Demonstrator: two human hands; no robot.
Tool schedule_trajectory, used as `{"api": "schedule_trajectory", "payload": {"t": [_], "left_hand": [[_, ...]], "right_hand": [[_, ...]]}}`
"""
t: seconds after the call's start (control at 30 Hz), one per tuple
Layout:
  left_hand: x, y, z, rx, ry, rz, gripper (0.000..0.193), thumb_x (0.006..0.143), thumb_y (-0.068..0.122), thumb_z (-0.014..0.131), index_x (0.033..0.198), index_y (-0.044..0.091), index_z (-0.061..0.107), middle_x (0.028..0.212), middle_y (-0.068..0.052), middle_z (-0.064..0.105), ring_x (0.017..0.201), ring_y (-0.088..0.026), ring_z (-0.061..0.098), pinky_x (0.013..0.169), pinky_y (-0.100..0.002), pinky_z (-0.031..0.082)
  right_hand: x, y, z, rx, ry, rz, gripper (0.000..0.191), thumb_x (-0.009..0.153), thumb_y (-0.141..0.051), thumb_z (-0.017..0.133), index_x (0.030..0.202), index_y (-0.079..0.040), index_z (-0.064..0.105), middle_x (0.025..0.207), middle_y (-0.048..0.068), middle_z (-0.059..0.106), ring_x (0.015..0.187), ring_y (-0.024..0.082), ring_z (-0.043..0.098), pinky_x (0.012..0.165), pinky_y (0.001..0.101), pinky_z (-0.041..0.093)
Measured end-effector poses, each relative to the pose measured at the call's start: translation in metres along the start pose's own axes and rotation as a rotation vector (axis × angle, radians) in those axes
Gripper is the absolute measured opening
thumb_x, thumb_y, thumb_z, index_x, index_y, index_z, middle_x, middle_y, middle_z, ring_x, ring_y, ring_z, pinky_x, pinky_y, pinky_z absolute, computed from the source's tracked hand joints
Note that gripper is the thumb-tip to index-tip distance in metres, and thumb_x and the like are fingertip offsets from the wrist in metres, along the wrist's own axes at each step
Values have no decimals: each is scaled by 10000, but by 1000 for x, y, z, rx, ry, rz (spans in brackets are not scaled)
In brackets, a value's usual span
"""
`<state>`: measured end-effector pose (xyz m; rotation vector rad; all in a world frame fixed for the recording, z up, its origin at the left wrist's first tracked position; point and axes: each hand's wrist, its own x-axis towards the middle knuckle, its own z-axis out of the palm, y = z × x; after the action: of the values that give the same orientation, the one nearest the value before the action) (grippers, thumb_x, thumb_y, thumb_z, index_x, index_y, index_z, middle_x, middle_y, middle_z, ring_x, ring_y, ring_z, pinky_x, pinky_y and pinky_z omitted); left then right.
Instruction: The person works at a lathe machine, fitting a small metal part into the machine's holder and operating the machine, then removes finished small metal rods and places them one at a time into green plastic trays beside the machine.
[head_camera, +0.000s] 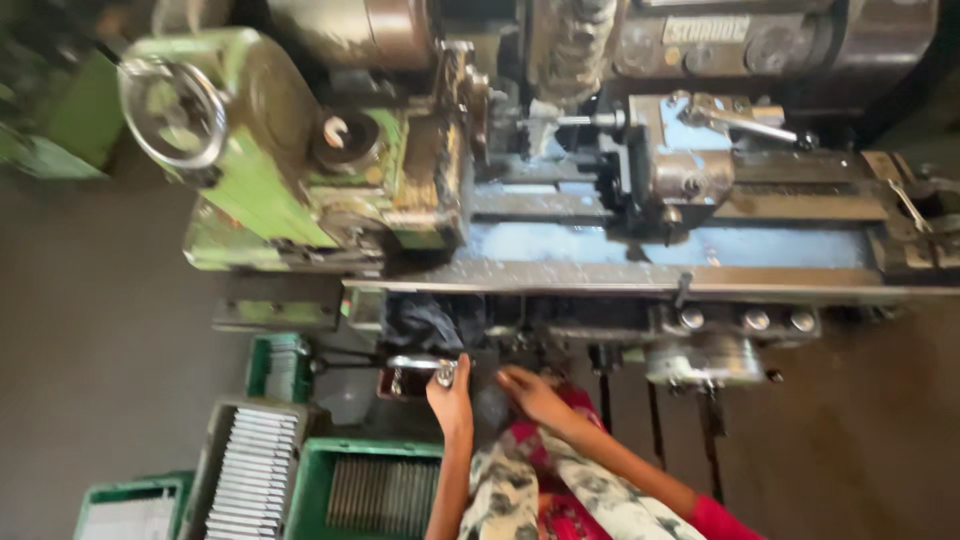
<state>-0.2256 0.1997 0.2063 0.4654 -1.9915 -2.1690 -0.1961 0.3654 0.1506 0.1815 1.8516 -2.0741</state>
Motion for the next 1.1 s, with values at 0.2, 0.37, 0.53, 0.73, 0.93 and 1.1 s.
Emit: {"api": "schedule_trajectory", "payload": {"t": [0.2,0.37,0.53,0.73,0.93,1.1], "left_hand": [[-14,20,-3,-78,5,-61,287,926,189,752,731,8,644,643,42,615,554,-26,485,483,-229,360],[-19,30,-17,20,7,90,268,925,161,756,722,15,660,661,55,619,599,-6,484,511,-228,384],[-31,31,-13,241,16,146,356,916,161,786,669,-16,600,575,13,546,568,-27,441,487,-259,374],[-36,34,-10,180,29,174,276,897,169,781,717,3,654,603,32,619,581,-8,485,504,-244,413],[-40,55,-21,452,1,388,378,864,183,836,658,24,563,585,-69,572,563,-143,504,499,-326,415],[-47,82,-31,676,-166,1027,405,731,154,841,601,113,460,594,-84,482,567,-311,528,551,-434,400]], "right_hand": [[1,-52,41,495,-125,291,312,1090,-391,477,1085,-104,601,723,3,606,404,51,355,351,226,217],[-1,-59,39,586,-113,267,279,1061,-358,478,1029,-107,595,731,9,634,369,53,320,340,231,215],[6,-36,27,624,-271,232,342,1129,-342,540,957,-52,597,657,-24,540,391,30,337,357,224,238],[1,-38,24,584,-113,292,265,1063,-309,546,968,-75,629,693,11,629,385,41,338,358,224,232],[-6,-74,10,400,-283,394,275,1047,-318,538,966,-75,637,666,1,620,362,40,316,336,229,214],[-9,-93,-9,214,-534,529,256,1031,-310,547,997,-89,671,635,-3,585,363,32,308,333,233,206]]}}
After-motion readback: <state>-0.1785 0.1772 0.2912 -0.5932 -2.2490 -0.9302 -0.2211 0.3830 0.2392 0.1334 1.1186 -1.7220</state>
